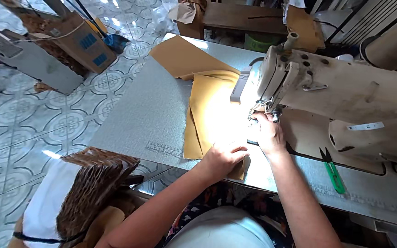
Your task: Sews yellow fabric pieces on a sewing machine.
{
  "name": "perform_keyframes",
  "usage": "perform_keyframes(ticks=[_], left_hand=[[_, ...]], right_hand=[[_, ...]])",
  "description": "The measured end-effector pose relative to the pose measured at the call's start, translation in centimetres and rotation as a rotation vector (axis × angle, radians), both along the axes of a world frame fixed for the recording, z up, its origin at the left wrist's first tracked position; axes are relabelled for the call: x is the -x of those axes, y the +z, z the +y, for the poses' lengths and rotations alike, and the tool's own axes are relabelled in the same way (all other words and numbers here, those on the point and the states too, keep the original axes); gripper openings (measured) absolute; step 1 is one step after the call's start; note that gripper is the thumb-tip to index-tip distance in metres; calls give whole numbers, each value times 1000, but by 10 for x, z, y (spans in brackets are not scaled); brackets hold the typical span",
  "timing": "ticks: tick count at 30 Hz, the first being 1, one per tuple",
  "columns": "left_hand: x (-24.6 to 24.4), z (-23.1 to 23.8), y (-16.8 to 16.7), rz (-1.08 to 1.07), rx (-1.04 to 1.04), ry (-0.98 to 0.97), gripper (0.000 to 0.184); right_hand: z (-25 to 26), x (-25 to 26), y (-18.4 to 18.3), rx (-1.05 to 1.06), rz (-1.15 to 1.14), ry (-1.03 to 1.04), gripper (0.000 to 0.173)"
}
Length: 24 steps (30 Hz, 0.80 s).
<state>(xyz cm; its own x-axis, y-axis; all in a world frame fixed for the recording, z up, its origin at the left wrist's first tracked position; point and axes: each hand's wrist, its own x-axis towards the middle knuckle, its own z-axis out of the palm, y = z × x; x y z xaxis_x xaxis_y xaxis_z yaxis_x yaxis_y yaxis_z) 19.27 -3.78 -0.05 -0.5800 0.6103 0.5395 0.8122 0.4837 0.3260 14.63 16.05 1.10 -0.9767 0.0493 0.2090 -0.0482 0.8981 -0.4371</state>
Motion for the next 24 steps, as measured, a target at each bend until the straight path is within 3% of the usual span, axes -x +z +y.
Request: perform_keyframes(ticks=[8, 15, 24], left_hand=[[0, 0, -1, 11, 3, 9, 23], [-1, 0, 0, 11, 12, 18, 23], [-2, 0, 1, 2, 24, 25, 23]], right_hand=[[1, 3, 3, 5, -7, 12, 24], [-1, 6, -4, -67, 205, 67, 18], [-3, 9, 5, -110, 78, 15, 19]])
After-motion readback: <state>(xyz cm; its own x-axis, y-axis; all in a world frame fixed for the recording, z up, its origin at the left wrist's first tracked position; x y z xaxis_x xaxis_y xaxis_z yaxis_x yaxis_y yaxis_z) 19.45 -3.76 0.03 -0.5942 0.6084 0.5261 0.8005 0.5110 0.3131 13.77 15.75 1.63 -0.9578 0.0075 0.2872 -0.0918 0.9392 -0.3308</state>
